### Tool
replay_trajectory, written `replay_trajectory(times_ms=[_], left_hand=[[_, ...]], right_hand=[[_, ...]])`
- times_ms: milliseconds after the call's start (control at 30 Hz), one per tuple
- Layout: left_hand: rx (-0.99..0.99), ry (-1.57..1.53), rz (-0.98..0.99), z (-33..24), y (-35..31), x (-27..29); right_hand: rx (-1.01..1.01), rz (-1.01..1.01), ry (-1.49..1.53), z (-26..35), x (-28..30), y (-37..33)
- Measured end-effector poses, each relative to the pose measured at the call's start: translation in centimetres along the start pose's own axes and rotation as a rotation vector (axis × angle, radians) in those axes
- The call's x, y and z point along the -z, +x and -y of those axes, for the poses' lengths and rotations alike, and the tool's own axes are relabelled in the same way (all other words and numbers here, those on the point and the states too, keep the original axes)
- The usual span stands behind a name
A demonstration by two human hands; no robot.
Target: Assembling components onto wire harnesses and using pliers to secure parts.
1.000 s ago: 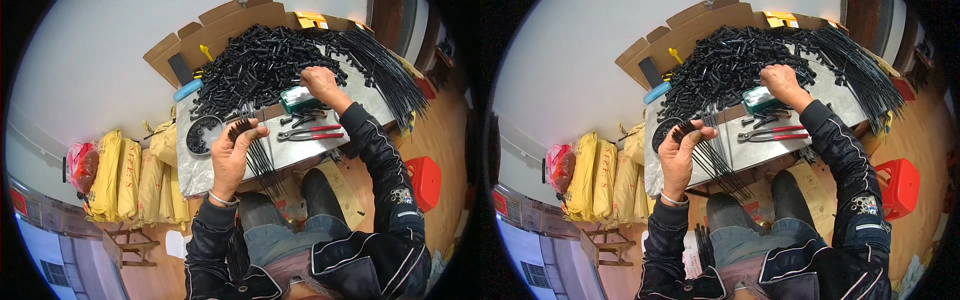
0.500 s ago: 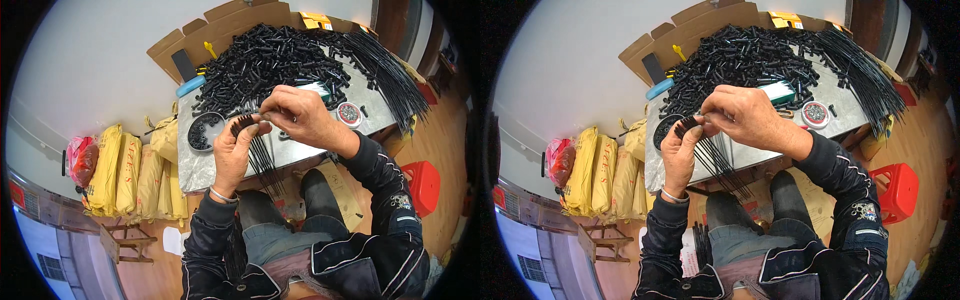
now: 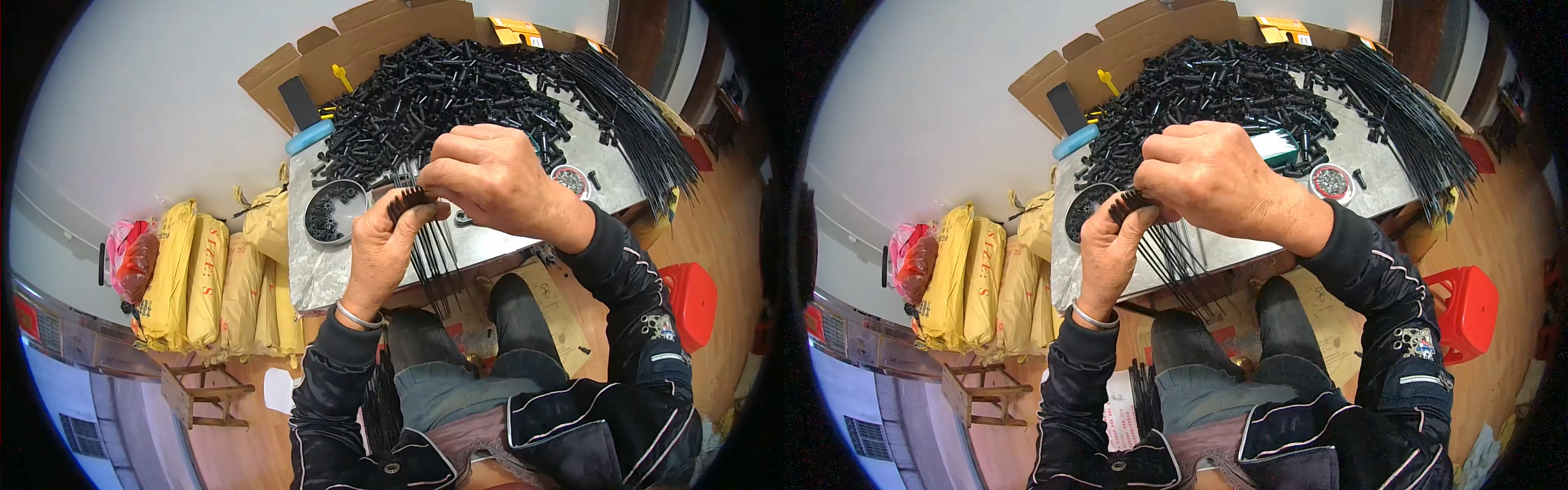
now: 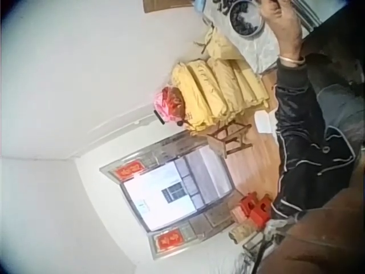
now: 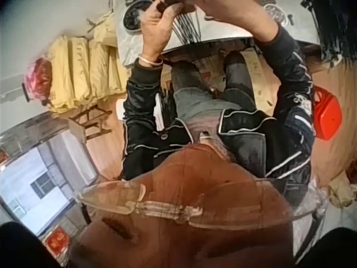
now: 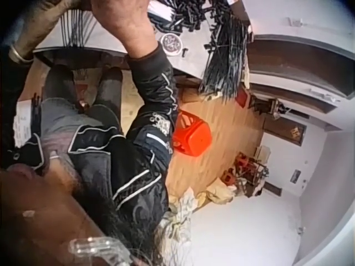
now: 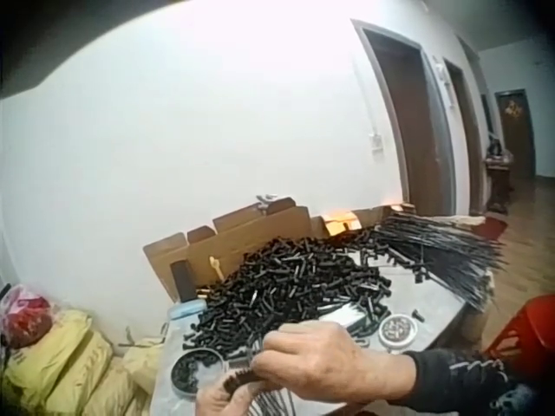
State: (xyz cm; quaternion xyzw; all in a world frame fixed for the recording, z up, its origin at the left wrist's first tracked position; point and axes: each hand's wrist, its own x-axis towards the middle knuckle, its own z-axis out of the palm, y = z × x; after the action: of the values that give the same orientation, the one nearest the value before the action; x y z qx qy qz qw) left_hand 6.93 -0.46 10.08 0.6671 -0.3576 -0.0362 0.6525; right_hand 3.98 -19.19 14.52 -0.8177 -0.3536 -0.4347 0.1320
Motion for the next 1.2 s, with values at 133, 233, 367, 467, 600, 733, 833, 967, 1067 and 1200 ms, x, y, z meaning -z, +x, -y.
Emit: replay_trajectory(times_ms=[133, 233, 367, 467, 600, 733, 833, 967, 1067, 1200], left_hand=[[0.001, 0.034, 0.039, 0.8, 0.4, 0.8], [-0.140, 0.236, 0.087, 0.6, 0.9, 1.1], [-0.199, 0.364, 0.124, 0.1, 1.1, 1.8], [-0.220, 0.386, 0.126, 0.3, 1.2, 2.2], [-0.216, 0.347, 0.120, 0.3, 1.1, 2.3], [-0.242, 0.381, 0.169, 0.2, 1.4, 3.0], [-0.284, 0.430, 0.194, 0.2, 1.7, 3.5], [-0.349, 0.499, 0.218, -0.1, 2.0, 3.9], [-0.324, 0.494, 0.230, 0.2, 1.8, 4.0], [-0.386, 0.373, 0.218, 3.7, 1.3, 2.4]], right_hand=[[-0.091, -0.034, 0.236, -1.0, -1.5, -0.6], [-0.106, 0.019, 0.235, -1.0, -1.3, -0.4], [-0.027, 0.025, 0.189, -0.8, -1.3, 0.3], [0.018, 0.023, 0.145, -0.6, -1.5, 0.4], [0.012, 0.021, 0.128, -0.3, -1.8, 0.5], [0.034, 0.031, 0.138, -0.2, -1.9, 1.0], [0.059, 0.024, 0.138, -0.1, -2.2, 1.2], [0.071, 0.040, 0.128, 0.0, -2.4, 1.7], [0.085, 0.044, 0.104, 0.1, -2.4, 1.9], [0.010, -0.006, 0.109, 1.0, -3.7, 2.2]])
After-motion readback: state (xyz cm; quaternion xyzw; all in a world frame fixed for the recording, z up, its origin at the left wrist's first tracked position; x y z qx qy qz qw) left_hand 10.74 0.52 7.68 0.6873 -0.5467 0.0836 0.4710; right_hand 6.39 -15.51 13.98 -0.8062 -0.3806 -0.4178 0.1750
